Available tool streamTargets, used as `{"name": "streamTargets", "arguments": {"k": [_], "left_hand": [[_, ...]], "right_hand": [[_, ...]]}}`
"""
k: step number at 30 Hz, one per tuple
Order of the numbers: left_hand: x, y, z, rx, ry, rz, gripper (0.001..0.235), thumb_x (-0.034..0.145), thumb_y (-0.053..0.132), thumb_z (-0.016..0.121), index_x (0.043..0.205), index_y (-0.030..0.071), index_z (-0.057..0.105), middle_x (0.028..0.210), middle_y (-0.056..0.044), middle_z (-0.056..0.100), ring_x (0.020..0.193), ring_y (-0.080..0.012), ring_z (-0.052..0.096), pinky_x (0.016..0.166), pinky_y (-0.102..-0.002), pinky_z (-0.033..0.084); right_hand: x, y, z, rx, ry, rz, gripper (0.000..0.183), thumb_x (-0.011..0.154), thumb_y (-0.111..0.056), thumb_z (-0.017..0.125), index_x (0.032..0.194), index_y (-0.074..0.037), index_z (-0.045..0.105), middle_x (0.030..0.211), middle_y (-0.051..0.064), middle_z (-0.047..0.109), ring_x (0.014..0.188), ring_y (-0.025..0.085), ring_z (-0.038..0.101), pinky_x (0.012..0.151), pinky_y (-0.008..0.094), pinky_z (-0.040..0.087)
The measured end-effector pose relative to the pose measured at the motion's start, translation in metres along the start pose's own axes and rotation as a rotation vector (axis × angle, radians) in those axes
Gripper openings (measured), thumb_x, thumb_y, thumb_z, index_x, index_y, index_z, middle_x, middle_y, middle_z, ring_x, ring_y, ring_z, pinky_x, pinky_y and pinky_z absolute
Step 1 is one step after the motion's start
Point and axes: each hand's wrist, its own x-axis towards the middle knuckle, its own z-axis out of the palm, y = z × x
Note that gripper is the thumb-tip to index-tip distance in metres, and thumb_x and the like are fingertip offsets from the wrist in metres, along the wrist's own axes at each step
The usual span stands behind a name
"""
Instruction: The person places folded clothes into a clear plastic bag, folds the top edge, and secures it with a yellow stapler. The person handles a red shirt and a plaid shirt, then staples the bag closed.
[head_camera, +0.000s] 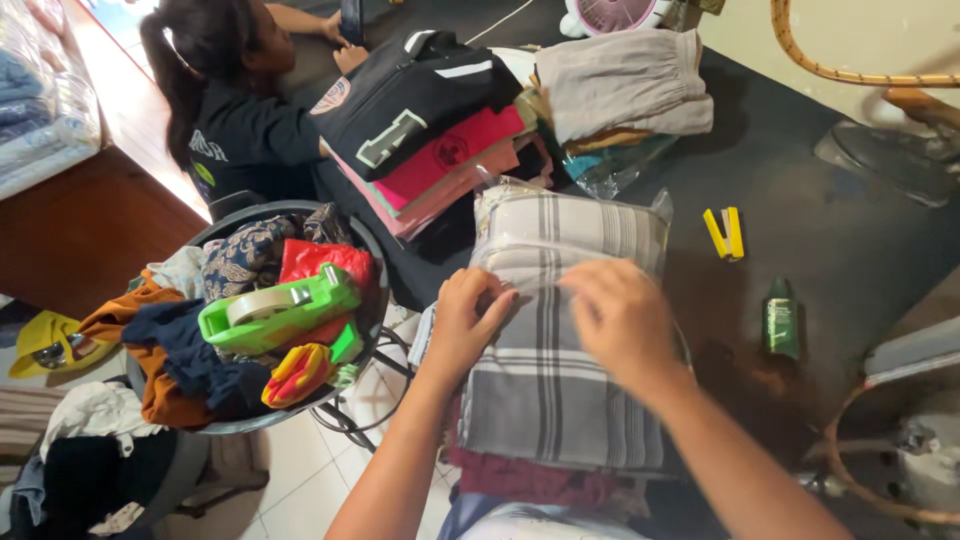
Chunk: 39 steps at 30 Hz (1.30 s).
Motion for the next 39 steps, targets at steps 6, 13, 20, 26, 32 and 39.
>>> {"name": "streamTargets", "arguments": {"k": [6, 13, 20, 26, 32, 39], "left_hand": [[-0.005, -0.004, 0.004, 0.041, -0.069, -0.023, 0.03, 0.08, 0.023, 0.083, 0.079, 0.008, 0.056, 0.077, -0.006, 0.056, 0.076, -0.0271, 0.054, 0.072, -0.04, 0.039], [-0.014, 0.001, -0.005, 0.072, -0.078, 0.048, 0.033, 0.081, 0.02, 0.082, 0.076, 0.009, 0.052, 0.076, -0.007, 0.053, 0.077, -0.029, 0.052, 0.072, -0.041, 0.037], [-0.056, -0.01, -0.013, -0.034, -0.11, -0.037, 0.033, 0.08, 0.015, 0.081, 0.072, 0.008, 0.049, 0.073, -0.007, 0.053, 0.073, -0.0283, 0.05, 0.068, -0.04, 0.037], [-0.097, 0.005, -0.042, -0.077, -0.296, -0.065, 0.03, 0.074, 0.014, 0.085, 0.07, 0.01, 0.056, 0.071, -0.005, 0.056, 0.071, -0.0271, 0.054, 0.066, -0.038, 0.039], [-0.091, 0.003, -0.064, -0.057, -0.434, -0.061, 0.025, 0.076, 0.014, 0.086, 0.079, 0.008, 0.062, 0.079, -0.007, 0.064, 0.076, -0.0279, 0.062, 0.069, -0.04, 0.047], [0.047, 0.047, -0.048, 0.061, -0.423, 0.362, 0.035, 0.084, 0.016, 0.078, 0.116, 0.008, 0.069, 0.116, -0.011, 0.068, 0.109, -0.0343, 0.065, 0.099, -0.047, 0.05]], "right_hand": [[0.006, 0.056, -0.004, 0.111, -0.064, 0.0, 0.015, 0.081, -0.013, 0.075, 0.096, -0.009, 0.072, 0.103, 0.004, 0.07, 0.097, 0.029, 0.064, 0.09, 0.042, 0.05], [-0.003, 0.038, 0.003, 0.046, -0.072, -0.049, 0.007, 0.086, -0.007, 0.069, 0.092, -0.007, 0.065, 0.095, 0.006, 0.065, 0.094, 0.029, 0.063, 0.087, 0.041, 0.049], [-0.037, 0.022, -0.006, 0.095, -0.22, -0.124, 0.009, 0.084, -0.008, 0.065, 0.091, -0.004, 0.061, 0.089, 0.01, 0.06, 0.085, 0.031, 0.058, 0.08, 0.045, 0.045], [-0.068, -0.009, -0.022, 0.154, -0.312, -0.146, 0.015, 0.082, -0.01, 0.065, 0.096, -0.004, 0.061, 0.092, 0.009, 0.057, 0.085, 0.028, 0.056, 0.08, 0.043, 0.046], [-0.082, -0.019, -0.019, 0.188, -0.321, -0.136, 0.021, 0.081, -0.011, 0.066, 0.099, -0.003, 0.061, 0.097, 0.01, 0.058, 0.088, 0.028, 0.056, 0.082, 0.043, 0.046], [-0.059, -0.031, 0.004, 0.108, -0.248, -0.113, 0.022, 0.08, -0.011, 0.065, 0.101, -0.004, 0.063, 0.1, 0.01, 0.06, 0.094, 0.029, 0.059, 0.087, 0.046, 0.046]]}}
